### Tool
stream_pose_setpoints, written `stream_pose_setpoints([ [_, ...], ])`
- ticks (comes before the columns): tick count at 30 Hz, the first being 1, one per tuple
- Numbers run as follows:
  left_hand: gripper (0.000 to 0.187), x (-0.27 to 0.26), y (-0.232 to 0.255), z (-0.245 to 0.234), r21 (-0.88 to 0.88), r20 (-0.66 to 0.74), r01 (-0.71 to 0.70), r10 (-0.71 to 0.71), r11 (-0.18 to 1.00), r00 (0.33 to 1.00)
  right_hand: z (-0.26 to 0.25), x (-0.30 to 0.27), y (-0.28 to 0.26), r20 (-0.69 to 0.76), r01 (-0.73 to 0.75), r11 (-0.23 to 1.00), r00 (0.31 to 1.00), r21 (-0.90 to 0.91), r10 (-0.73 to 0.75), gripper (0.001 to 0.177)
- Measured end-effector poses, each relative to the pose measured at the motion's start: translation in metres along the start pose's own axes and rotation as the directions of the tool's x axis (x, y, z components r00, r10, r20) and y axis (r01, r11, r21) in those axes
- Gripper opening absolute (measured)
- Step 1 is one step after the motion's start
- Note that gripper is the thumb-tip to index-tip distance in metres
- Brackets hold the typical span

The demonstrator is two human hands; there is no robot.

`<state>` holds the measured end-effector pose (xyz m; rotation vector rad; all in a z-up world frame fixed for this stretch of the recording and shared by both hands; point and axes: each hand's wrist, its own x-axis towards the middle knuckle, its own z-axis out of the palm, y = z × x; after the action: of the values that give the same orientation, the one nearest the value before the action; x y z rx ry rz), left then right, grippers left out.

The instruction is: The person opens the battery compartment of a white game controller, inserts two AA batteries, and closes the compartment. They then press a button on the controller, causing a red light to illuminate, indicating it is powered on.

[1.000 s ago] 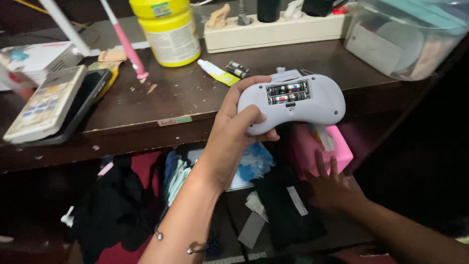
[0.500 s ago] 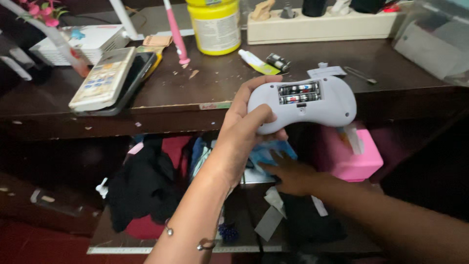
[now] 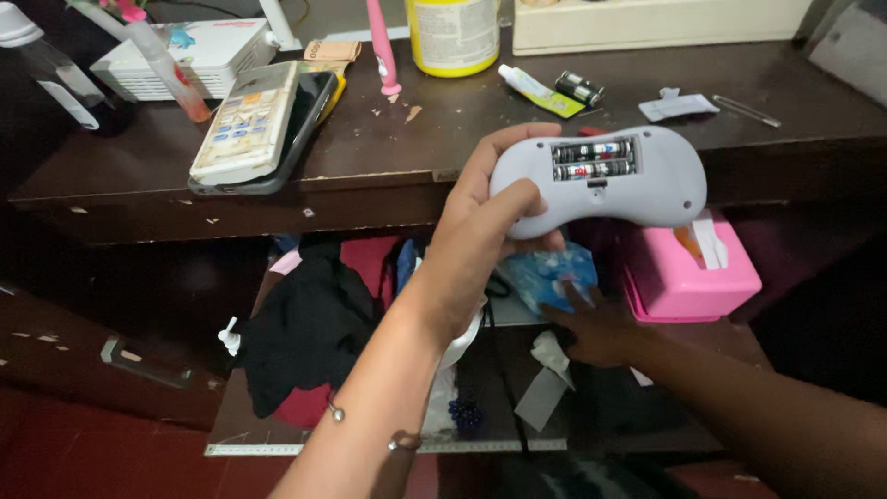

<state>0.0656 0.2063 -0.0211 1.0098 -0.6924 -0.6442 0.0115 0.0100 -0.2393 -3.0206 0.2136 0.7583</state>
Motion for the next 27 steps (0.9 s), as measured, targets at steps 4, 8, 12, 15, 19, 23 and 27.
stream_pose_setpoints([
  [4, 0.047, -0.002, 0.005, -0.011, 0.034, -0.008, 0.020, -0.020, 0.999, 1.000, -0.010, -0.007, -0.023, -0.062, -0.178, 0.982, 0.981, 0.071, 0.182, 0.066],
  [8, 0.048, -0.008, 0.009, -0.020, 0.036, 0.007, 0.015, -0.015, 0.999, 1.000, -0.011, -0.010, -0.059, -0.489, 0.068, 0.969, 0.870, 0.238, 0.059, 0.079],
  [12, 0.049, -0.021, 0.017, -0.035, 0.045, -0.004, 0.012, -0.012, 0.999, 1.000, -0.019, -0.019, -0.105, -0.660, 0.494, 0.800, 0.732, 0.341, -0.171, 0.089],
  [15, 0.048, -0.041, 0.025, -0.051, 0.056, -0.046, 0.022, -0.020, 0.998, 0.999, -0.019, -0.019, -0.140, -0.493, 0.581, 0.624, 0.803, 0.522, -0.336, 0.095],
  [19, 0.048, -0.065, 0.037, -0.075, 0.037, -0.033, 0.007, -0.006, 0.999, 0.999, 0.004, -0.008, -0.191, -0.193, 0.561, 0.644, 0.812, 0.520, -0.552, 0.091],
  [23, 0.048, -0.088, 0.050, -0.099, 0.086, -0.066, 0.007, -0.001, 0.996, 0.998, 0.029, 0.001, -0.220, -0.017, 0.456, 0.776, 0.867, 0.436, -0.499, 0.085],
  [27, 0.049, -0.104, 0.060, -0.120, 0.103, -0.075, -0.014, 0.022, 0.995, 0.997, 0.038, 0.005, -0.222, -0.004, 0.429, 0.888, 0.901, 0.167, -0.434, 0.077],
])
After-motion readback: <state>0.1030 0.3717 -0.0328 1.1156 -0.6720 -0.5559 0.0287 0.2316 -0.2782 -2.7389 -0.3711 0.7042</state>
